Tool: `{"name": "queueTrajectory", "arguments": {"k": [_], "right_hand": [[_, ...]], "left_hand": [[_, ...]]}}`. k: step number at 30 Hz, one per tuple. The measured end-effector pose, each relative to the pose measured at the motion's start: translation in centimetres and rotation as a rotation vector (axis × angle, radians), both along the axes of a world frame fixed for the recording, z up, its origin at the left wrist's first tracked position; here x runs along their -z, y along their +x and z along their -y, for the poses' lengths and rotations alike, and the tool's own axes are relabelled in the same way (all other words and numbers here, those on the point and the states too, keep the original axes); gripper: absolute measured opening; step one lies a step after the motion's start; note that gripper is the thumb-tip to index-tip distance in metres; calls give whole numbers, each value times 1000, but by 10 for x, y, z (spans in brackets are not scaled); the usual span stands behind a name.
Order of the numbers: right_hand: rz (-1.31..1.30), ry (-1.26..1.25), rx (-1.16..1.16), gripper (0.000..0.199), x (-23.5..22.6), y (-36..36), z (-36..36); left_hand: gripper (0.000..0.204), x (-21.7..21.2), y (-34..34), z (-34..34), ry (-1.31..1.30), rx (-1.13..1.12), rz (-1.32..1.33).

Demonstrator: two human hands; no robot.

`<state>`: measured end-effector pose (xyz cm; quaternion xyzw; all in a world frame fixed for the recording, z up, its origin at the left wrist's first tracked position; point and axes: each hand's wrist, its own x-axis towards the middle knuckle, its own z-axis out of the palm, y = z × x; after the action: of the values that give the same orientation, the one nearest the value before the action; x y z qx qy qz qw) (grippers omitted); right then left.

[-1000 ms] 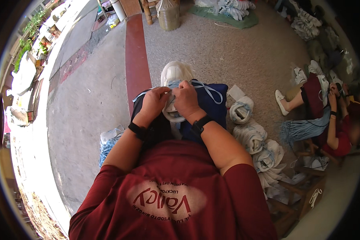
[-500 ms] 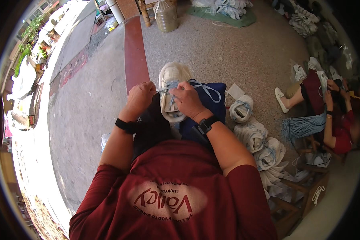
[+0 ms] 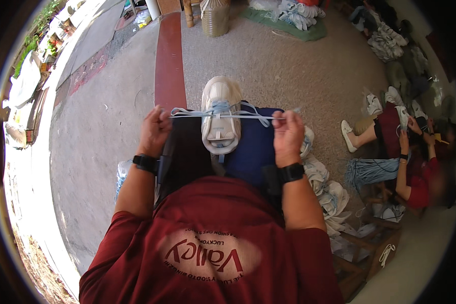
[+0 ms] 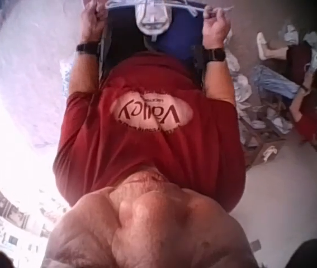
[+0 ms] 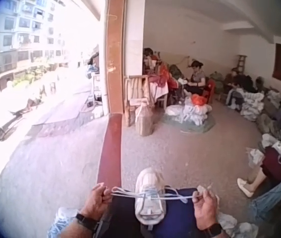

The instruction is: The person laces a shoe by hand, threading a long blue lace through the eyelets and pulling it tight. They repeatedly thread the lace through the openings and then tie it into a bow.

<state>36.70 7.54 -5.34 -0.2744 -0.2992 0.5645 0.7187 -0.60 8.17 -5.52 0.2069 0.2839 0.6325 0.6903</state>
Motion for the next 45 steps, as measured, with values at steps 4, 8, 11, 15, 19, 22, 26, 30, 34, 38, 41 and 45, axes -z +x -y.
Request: {"name": "queueTrajectory", "arguments": {"k": [4, 8, 11, 15, 19, 22, 26, 30, 34, 38, 41, 45], "right_hand": [[102, -103, 574, 13, 0, 184, 51], [634, -538, 433, 7, 14, 231, 66], [1853, -383, 260, 23, 14, 152, 38], [1370, -17, 29, 25, -12, 9, -4], [1465, 87, -55, 23, -29, -80, -17], [1659, 105, 32, 18, -29, -103, -23], [1491, 150, 137, 7, -23, -106, -33], [1412, 111, 209, 5, -17, -105, -35], [1082, -97, -44, 10, -16, -99, -42], [642, -201, -381, 20, -14, -93, -46], [667, -238, -371, 22, -12, -92, -47], [1056, -196, -205, 25, -8, -92, -45]], "left_hand": [[19, 11, -180, 64, -347, -725, -190], [6, 33, -216, 94, -442, -949, -400], [36, 34, -139, 58, -260, -612, -1069], [25, 0, -11, 10, 252, -222, -1527], [26, -29, 57, -9, 249, 1, -1574], [24, -30, 69, -20, 304, -29, -1604], [16, -19, 79, -24, 365, -78, -1436], [17, -15, 84, -25, 155, -19, -1350], [19, -11, 82, -27, 97, 88, -1115], [15, -6, 85, -29, 105, 54, -1046], [16, -8, 87, -28, 152, 107, -1088], [26, -13, 82, -24, 58, 222, -941]]}}
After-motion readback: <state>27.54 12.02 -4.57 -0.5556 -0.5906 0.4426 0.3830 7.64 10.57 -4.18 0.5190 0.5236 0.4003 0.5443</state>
